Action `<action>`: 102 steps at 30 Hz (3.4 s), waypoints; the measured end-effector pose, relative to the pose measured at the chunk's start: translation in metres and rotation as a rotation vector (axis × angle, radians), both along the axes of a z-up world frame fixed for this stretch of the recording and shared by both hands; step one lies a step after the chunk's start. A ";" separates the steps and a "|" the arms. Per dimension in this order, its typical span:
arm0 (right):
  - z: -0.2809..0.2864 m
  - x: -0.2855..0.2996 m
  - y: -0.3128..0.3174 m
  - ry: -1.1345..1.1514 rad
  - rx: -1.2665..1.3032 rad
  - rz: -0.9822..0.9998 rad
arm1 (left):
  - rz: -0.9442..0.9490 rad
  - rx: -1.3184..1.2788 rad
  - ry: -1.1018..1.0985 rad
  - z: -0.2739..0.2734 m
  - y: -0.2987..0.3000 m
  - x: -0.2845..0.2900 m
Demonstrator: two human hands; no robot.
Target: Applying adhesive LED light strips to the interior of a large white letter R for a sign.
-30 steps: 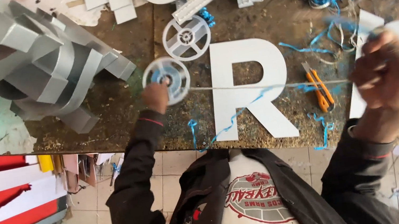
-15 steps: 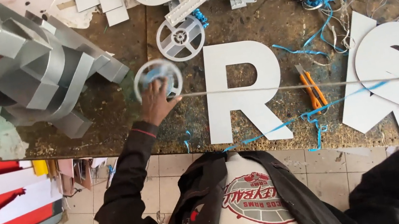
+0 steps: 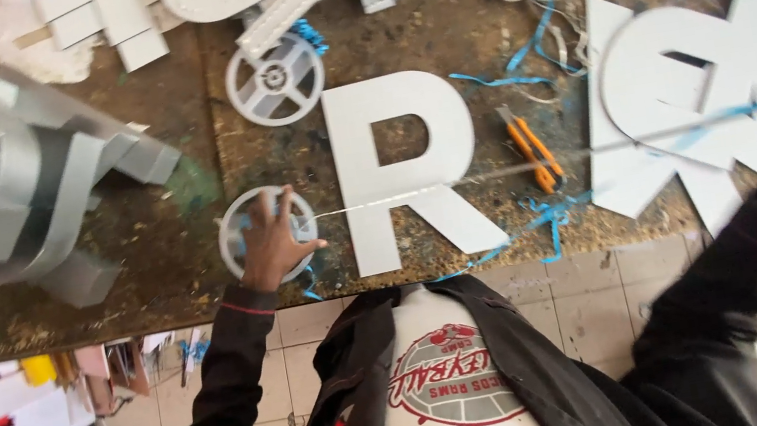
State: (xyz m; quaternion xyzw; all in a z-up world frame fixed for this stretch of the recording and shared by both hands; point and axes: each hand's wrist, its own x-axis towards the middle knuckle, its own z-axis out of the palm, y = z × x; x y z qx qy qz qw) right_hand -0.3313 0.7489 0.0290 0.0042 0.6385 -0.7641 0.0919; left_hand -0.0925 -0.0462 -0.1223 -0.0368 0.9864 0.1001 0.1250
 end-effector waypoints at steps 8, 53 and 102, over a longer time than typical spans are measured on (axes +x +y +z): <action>-0.016 0.058 -0.263 -0.031 0.095 0.006 | 0.196 -0.220 -0.333 0.027 0.073 -0.019; 0.013 0.088 -0.399 0.092 0.660 0.726 | -0.162 0.866 0.084 0.093 0.161 -0.072; -0.156 0.064 -0.455 -0.242 0.525 0.442 | 0.152 0.836 0.085 -0.017 0.115 -0.160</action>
